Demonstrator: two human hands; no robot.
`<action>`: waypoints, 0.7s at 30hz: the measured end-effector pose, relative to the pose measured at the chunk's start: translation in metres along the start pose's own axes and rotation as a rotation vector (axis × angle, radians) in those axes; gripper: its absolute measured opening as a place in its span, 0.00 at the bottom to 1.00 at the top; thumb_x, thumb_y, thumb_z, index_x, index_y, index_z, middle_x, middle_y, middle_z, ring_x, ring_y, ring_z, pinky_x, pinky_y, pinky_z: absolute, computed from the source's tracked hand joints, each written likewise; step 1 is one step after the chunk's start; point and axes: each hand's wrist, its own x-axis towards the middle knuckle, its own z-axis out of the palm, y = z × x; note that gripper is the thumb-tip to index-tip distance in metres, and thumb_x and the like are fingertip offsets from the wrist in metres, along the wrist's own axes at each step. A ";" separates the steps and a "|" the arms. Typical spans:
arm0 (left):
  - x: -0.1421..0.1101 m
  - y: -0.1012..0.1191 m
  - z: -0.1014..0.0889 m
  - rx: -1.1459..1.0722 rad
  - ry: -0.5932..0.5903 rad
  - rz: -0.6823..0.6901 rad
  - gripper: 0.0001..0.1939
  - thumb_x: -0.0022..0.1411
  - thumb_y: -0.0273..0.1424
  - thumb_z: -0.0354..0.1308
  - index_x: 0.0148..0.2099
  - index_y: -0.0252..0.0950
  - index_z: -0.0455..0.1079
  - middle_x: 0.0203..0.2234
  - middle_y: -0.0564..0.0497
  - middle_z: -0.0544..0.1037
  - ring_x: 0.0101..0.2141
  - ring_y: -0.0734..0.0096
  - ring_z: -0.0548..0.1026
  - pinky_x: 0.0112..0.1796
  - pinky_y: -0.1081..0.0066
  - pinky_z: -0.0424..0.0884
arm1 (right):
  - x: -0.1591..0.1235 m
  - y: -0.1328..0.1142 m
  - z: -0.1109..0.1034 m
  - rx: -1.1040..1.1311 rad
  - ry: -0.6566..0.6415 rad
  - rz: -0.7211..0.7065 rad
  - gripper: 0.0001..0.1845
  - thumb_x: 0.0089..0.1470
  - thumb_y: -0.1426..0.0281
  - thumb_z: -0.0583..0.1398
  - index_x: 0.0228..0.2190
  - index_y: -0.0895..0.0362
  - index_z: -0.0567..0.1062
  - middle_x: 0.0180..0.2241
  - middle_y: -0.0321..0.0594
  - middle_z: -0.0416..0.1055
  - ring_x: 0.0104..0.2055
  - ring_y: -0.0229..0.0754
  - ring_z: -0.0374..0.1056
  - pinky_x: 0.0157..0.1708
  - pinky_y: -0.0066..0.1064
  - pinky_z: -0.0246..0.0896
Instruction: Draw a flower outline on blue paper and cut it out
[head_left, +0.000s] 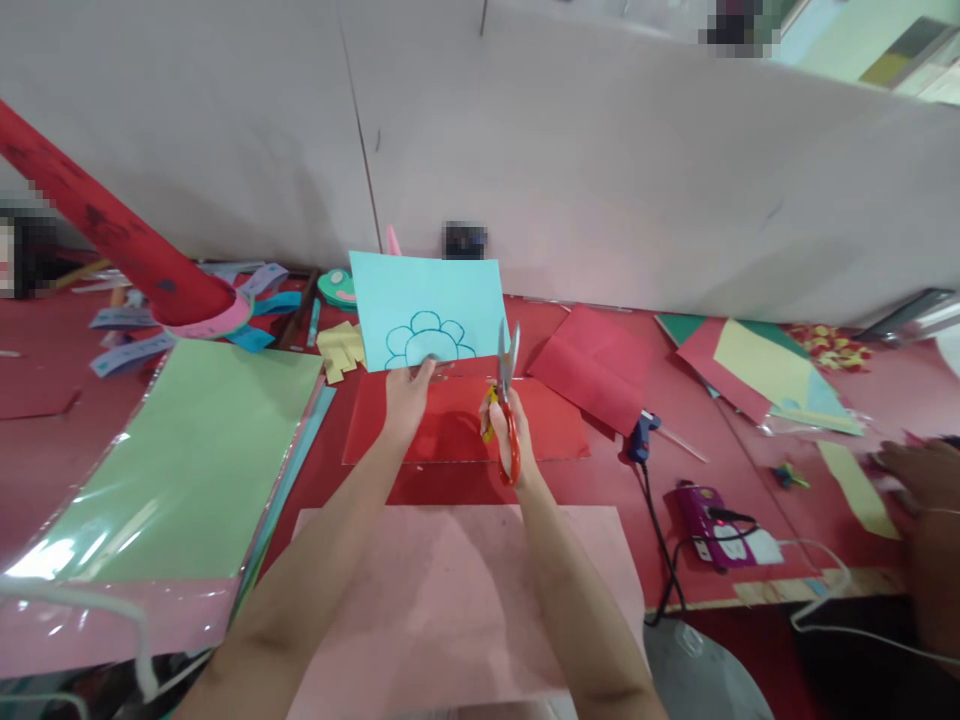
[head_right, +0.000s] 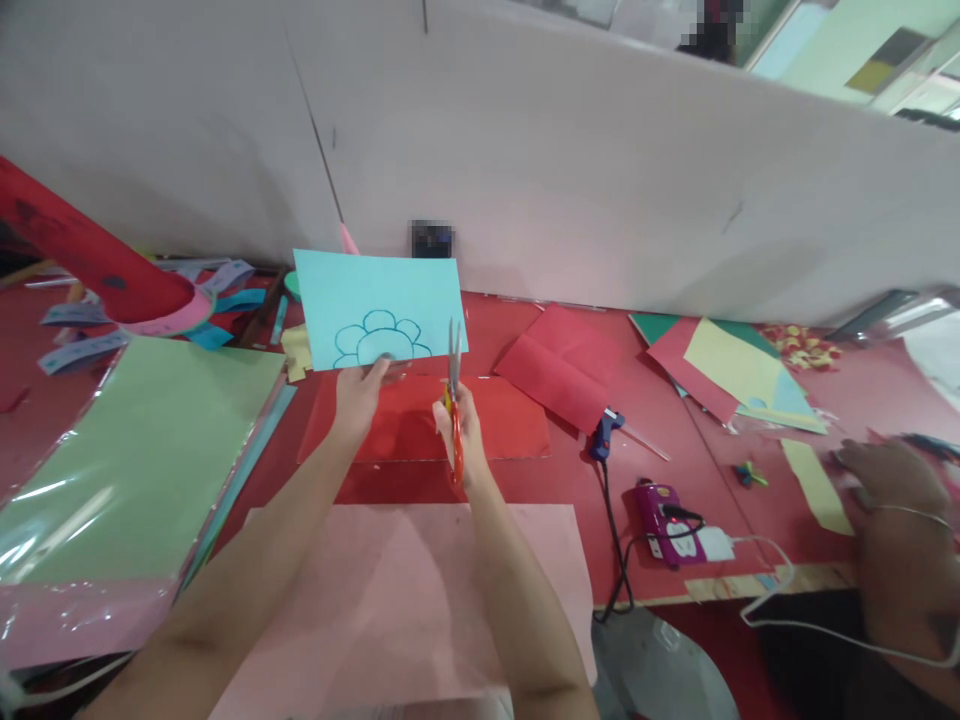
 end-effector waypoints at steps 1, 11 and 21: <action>0.003 0.002 0.003 -0.023 -0.001 0.009 0.12 0.56 0.38 0.58 0.34 0.33 0.73 0.28 0.43 0.82 0.37 0.52 0.81 0.40 0.59 0.77 | -0.001 -0.001 0.000 -0.013 -0.015 0.002 0.23 0.54 0.51 0.58 0.45 0.52 0.66 0.28 0.32 0.60 0.24 0.32 0.56 0.27 0.28 0.57; 0.007 0.029 -0.004 -0.141 0.121 0.134 0.16 0.56 0.39 0.59 0.40 0.31 0.71 0.37 0.42 0.81 0.40 0.52 0.81 0.40 0.62 0.78 | -0.007 -0.002 0.000 -0.124 -0.111 0.065 0.21 0.54 0.52 0.58 0.44 0.52 0.67 0.26 0.29 0.57 0.24 0.32 0.52 0.27 0.28 0.55; -0.011 0.051 0.002 -0.063 0.016 0.207 0.21 0.55 0.41 0.62 0.46 0.32 0.72 0.35 0.44 0.81 0.36 0.55 0.82 0.38 0.64 0.79 | -0.008 0.004 -0.001 -0.101 -0.091 0.062 0.22 0.55 0.51 0.57 0.46 0.51 0.66 0.27 0.30 0.58 0.24 0.32 0.52 0.26 0.27 0.53</action>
